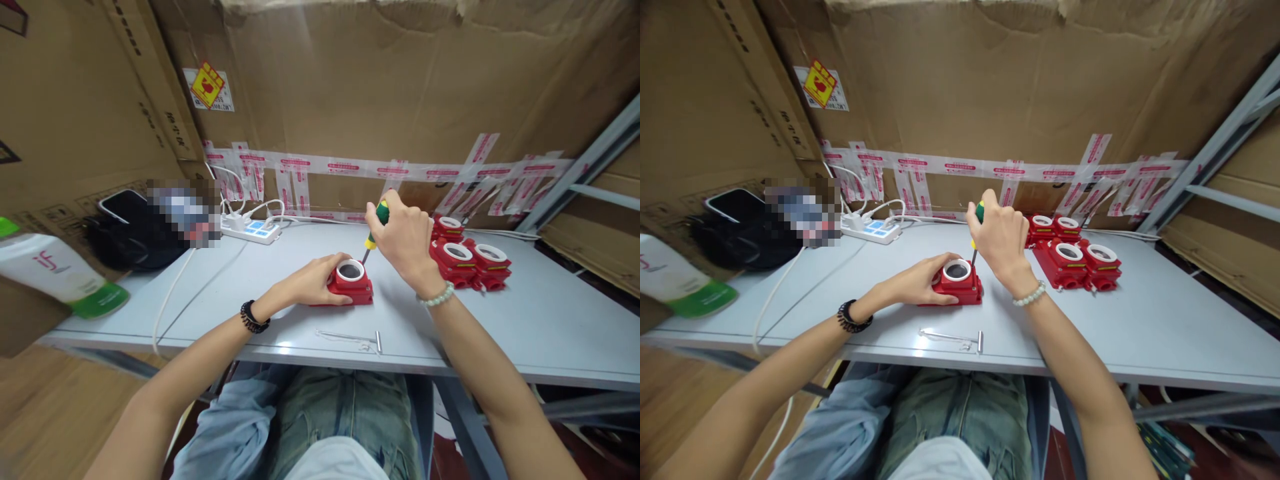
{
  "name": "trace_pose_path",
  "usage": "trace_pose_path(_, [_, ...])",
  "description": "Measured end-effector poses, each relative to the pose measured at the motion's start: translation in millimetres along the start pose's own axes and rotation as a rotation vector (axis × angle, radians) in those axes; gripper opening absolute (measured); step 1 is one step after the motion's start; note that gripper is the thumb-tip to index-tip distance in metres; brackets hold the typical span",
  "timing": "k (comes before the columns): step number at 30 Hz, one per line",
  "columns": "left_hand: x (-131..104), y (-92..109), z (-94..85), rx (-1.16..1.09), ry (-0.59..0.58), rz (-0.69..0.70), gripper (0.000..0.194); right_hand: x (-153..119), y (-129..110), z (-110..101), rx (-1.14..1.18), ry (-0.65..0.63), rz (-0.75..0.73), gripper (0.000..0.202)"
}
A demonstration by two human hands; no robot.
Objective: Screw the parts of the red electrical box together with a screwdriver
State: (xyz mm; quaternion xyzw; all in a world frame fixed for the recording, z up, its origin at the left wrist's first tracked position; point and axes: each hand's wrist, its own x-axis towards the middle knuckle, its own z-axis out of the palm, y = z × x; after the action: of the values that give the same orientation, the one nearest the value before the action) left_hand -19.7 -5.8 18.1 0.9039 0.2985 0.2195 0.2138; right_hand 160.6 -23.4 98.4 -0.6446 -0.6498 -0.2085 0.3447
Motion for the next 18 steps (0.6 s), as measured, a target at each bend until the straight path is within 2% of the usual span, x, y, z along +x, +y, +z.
trace_pose_path(5, [-0.1,0.9,-1.5,-0.024,-0.011,0.013,0.07,5.7,4.9,-9.8,0.111,-0.159,-0.135,0.021])
trace_pose_path(10, [0.4,1.4,-2.2,-0.033,-0.025,0.013,0.071,10.5,18.6,-17.9,0.313,-0.323,-0.242,0.026])
trace_pose_path(12, [0.9,1.1,-1.8,-0.019,-0.029,0.006,0.071,10.7,19.7,-11.8,0.379,-0.293,-0.224,0.025])
trace_pose_path(16, [-0.1,0.9,-2.8,0.002,-0.034,-0.009,0.072,10.8,17.3,10.3,0.419,-0.12,-0.125,0.023])
trace_pose_path(18, [-1.9,2.4,-4.9,0.016,-0.048,-0.021,0.074,10.6,16.3,17.7,0.457,-0.079,-0.111,0.02])
